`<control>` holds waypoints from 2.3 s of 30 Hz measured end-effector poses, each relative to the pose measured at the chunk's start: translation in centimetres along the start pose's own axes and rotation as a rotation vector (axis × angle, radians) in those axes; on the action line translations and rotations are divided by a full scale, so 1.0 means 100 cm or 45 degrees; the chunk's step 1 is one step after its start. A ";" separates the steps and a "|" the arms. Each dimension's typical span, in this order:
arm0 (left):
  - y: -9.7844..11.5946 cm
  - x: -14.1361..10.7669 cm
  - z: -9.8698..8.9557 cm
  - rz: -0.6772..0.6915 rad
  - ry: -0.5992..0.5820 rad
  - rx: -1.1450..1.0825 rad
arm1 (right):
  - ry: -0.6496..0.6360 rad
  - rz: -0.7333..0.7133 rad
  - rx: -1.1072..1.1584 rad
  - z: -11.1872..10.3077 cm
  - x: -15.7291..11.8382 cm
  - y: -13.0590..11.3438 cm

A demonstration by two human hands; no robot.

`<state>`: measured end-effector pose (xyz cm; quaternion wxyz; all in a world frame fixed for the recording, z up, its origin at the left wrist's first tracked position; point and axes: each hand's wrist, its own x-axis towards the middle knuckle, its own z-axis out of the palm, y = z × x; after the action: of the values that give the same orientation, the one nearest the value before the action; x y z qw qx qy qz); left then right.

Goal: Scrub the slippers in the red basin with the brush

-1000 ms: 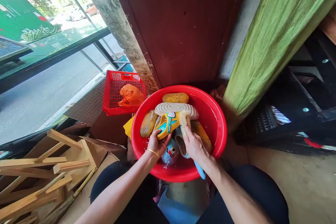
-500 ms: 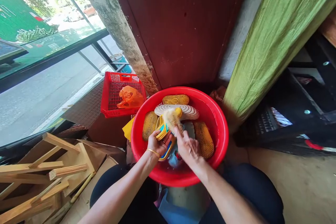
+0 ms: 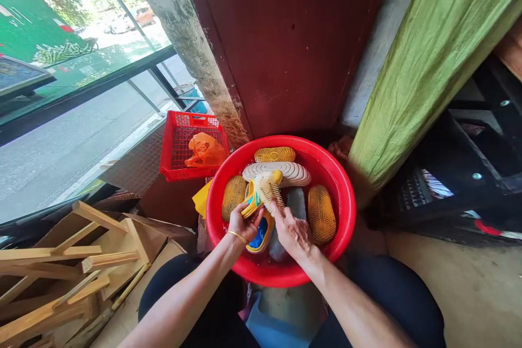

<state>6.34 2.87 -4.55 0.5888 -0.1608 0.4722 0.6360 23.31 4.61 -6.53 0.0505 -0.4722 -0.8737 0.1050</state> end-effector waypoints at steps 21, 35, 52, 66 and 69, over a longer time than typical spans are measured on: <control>-0.024 0.002 -0.019 0.939 -0.333 1.047 | -0.048 0.011 0.048 -0.036 -0.008 0.009; -0.030 0.020 -0.028 1.264 -0.284 1.969 | -0.298 -0.095 0.106 -0.048 -0.033 -0.011; -0.023 0.008 -0.042 1.193 -0.549 1.726 | 0.003 0.209 0.359 -0.009 -0.007 0.061; 0.000 -0.002 -0.006 0.807 -0.594 2.104 | -0.037 0.026 0.399 -0.001 -0.025 0.055; -0.006 0.005 -0.010 0.838 -0.571 2.043 | -0.113 0.150 0.325 -0.005 -0.013 0.065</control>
<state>6.38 2.27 -5.63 0.3904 0.5710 0.6708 0.2676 29.41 7.08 -7.50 0.0651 -0.5072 -0.8255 0.2390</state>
